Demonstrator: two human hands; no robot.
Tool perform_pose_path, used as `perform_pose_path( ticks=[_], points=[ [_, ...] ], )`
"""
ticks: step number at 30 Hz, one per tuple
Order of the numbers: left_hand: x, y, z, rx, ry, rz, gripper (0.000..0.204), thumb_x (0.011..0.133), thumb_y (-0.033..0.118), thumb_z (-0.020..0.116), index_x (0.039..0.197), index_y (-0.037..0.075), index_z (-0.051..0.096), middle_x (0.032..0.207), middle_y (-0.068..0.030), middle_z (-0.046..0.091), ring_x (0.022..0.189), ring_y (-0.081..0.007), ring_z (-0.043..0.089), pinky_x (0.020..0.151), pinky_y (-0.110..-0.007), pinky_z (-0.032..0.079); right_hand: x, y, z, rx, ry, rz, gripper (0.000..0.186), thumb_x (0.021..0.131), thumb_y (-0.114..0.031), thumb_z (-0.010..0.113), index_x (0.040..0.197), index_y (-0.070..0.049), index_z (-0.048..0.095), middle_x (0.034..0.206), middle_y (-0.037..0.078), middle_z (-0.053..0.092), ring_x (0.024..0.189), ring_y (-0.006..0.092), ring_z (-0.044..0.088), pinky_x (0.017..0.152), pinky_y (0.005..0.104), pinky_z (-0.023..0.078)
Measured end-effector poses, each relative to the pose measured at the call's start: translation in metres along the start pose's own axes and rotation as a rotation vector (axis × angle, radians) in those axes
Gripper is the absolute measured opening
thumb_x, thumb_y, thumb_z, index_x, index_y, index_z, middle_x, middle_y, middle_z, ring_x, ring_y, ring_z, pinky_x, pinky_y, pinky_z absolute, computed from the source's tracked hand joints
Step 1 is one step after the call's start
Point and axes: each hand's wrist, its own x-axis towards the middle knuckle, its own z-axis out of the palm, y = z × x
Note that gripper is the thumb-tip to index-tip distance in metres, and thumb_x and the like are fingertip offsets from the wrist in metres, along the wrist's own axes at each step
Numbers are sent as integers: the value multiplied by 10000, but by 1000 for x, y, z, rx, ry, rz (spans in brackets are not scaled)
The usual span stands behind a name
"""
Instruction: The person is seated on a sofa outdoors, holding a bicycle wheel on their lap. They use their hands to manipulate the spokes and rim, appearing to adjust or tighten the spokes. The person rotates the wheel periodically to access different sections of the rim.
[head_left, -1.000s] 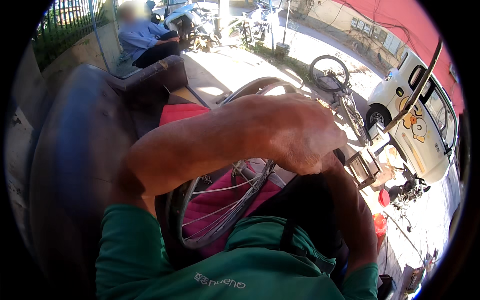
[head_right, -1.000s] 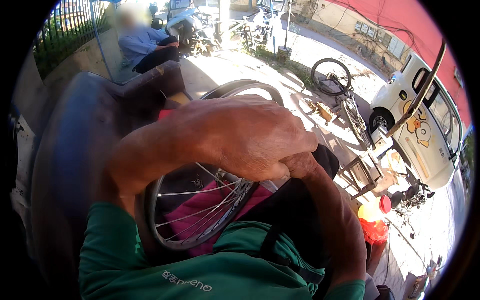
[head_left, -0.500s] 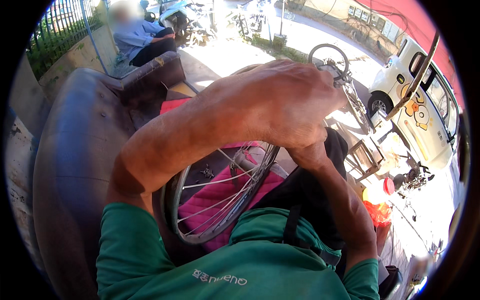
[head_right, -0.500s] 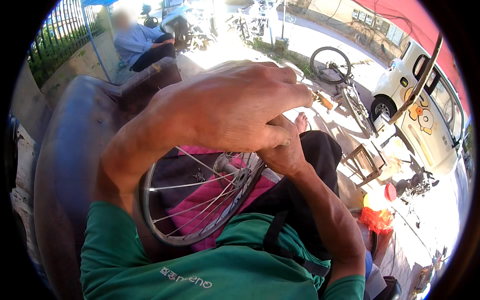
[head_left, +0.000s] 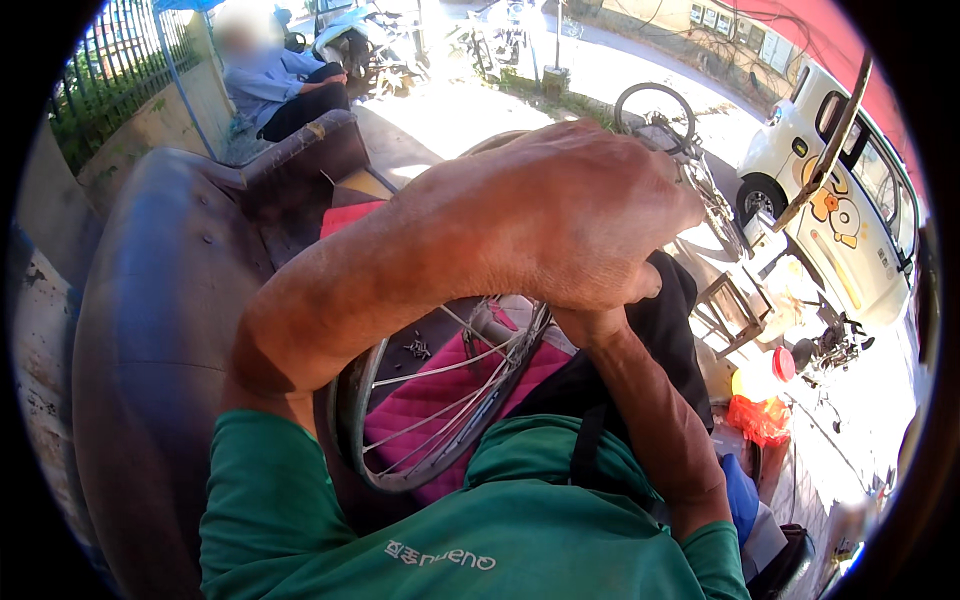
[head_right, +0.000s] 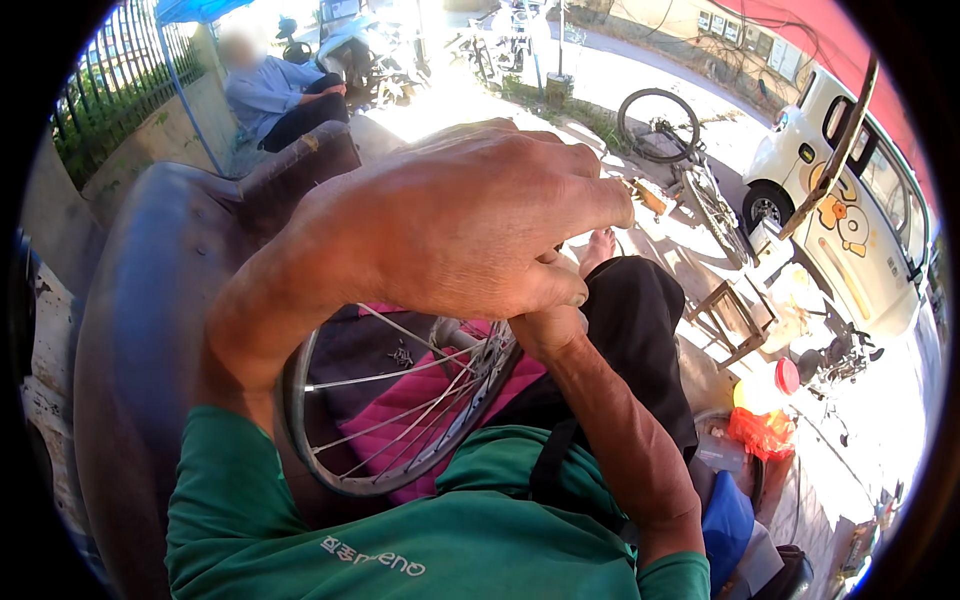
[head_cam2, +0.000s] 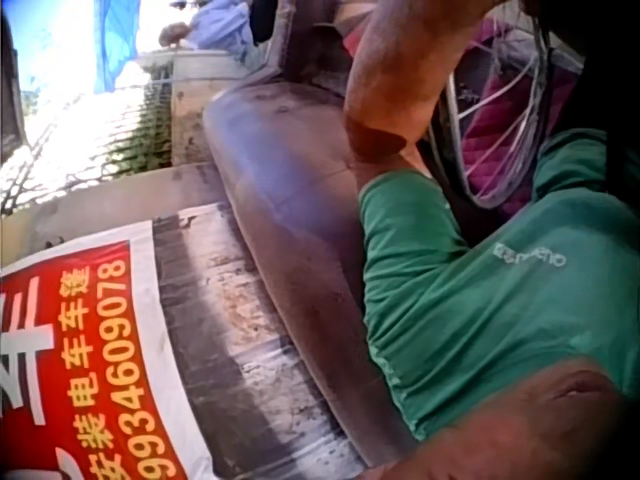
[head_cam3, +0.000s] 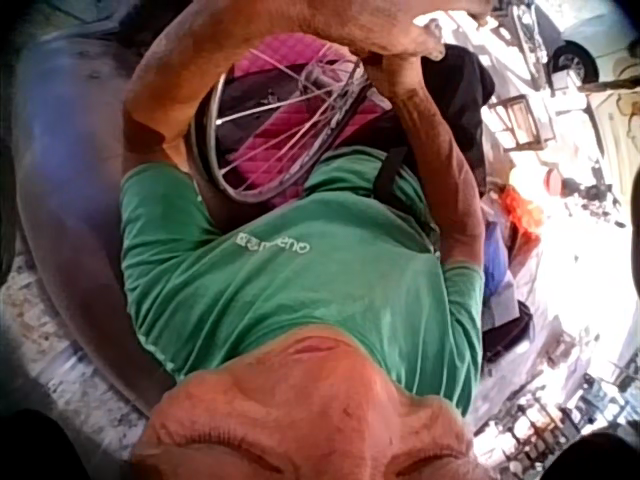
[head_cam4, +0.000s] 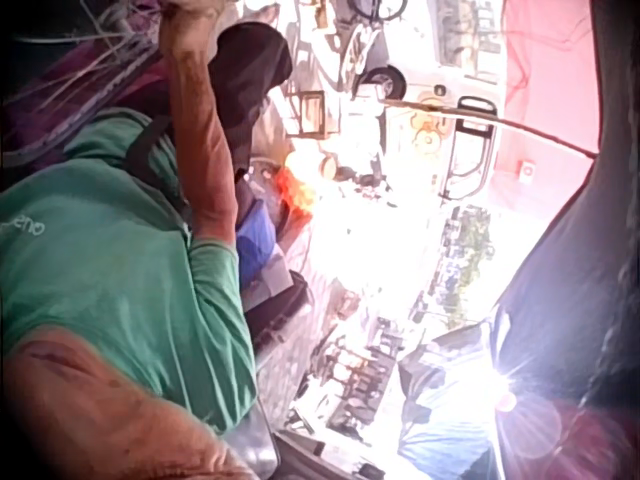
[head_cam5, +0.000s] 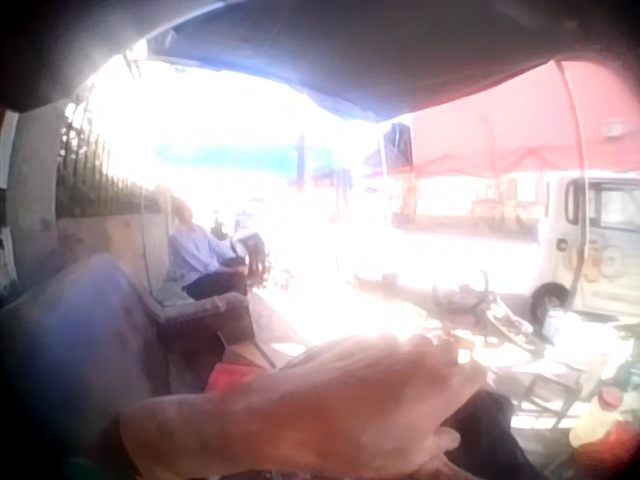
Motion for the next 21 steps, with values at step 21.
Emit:
perform_pose_path(
  ticks=[21],
  points=[
    [-83,-51,54,-1006,583,-460,452,935,195,666,1326,17,525,1135,-138,655,1099,-176,610,935,-301,485,-12,-22,52,156,520,222,300,1002,-290,530,761,-113,510,629,-22,433,517,79,363,439,232,249]
  ],
)
